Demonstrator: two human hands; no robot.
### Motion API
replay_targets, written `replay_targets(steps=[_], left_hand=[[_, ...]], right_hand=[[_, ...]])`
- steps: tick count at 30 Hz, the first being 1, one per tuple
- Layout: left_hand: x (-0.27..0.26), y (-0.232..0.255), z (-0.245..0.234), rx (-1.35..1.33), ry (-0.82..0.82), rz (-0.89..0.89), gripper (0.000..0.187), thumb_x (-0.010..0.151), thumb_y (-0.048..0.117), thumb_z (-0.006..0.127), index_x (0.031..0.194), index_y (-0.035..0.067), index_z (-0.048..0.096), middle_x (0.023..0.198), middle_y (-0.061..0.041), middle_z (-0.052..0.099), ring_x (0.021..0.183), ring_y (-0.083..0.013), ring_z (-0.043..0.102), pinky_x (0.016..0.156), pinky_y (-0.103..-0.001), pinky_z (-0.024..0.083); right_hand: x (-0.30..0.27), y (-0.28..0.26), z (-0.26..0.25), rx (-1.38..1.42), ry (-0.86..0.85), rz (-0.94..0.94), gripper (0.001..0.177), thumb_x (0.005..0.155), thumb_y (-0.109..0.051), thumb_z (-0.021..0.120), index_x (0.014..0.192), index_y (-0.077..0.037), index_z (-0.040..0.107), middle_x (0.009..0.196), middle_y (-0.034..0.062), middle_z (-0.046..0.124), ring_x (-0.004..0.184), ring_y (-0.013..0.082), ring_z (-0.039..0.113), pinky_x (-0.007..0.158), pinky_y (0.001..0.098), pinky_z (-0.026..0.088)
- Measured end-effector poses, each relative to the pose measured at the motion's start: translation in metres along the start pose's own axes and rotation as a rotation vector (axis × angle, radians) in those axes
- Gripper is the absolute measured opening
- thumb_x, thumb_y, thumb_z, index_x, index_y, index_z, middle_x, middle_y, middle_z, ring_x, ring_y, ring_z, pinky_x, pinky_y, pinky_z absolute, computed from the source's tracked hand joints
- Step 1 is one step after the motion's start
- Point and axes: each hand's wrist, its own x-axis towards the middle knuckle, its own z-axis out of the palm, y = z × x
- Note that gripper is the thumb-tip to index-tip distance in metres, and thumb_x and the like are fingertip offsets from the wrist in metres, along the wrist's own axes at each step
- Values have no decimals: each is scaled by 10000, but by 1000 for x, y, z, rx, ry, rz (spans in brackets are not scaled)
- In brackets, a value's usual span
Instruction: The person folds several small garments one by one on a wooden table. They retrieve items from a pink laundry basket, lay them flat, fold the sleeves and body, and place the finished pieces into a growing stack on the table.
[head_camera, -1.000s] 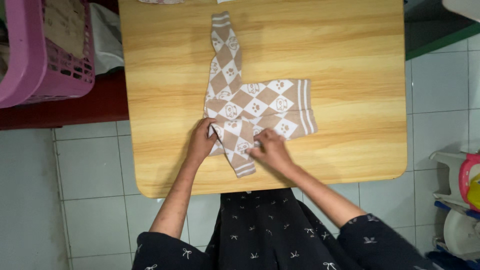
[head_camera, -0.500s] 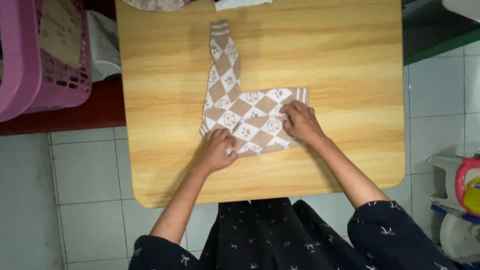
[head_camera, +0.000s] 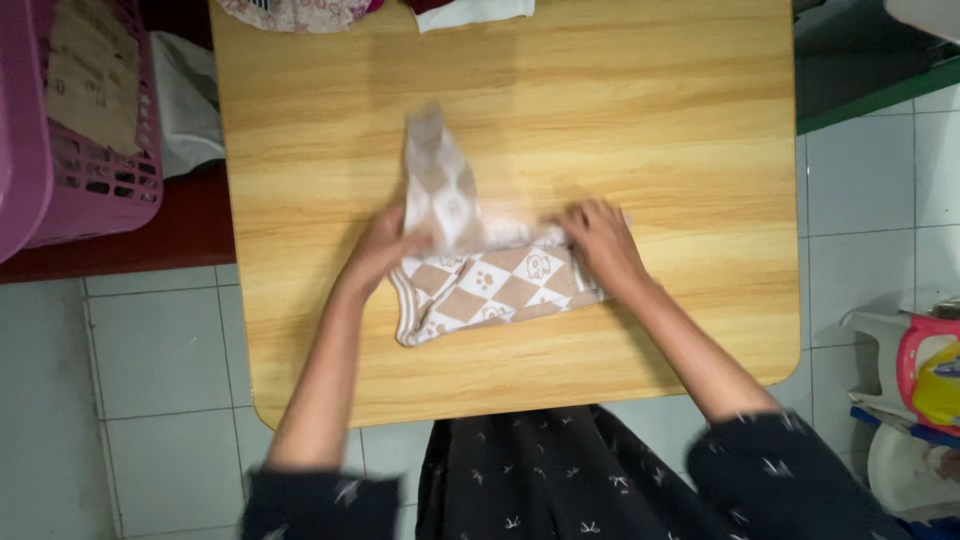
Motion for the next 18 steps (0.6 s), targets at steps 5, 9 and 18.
replay_targets(steps=[5,9,18], left_hand=[[-76,-10,18,214,-150,-233,556,844,87,772,1365,66,580,1069,-102,772,983,-188,711,857,-339,571],[-46,-15,31,815,120,23,235,1054,234,782,1135,18,739,1073,-178,763,1035,-267,701,921,-397,551],[-12,61,88,352,-652,134,480,839,86,609,1288,158,761,1338,-53,714,1156,-206,679,1018,-322,498]], right_hand=[[-75,-38,0,-125,-201,45,674,800,14,632,1412,-266,651,1167,145,620,1130,322,564,986,469,411],[-94,-38,26,-97,-100,97,653,804,20,603,1406,-231,624,1275,174,609,1222,338,553,1041,487,417],[-43,-40,59,1500,107,1041,498,1090,-312,525,1555,-164,428,1453,-9,530,1282,124,527,945,328,505]])
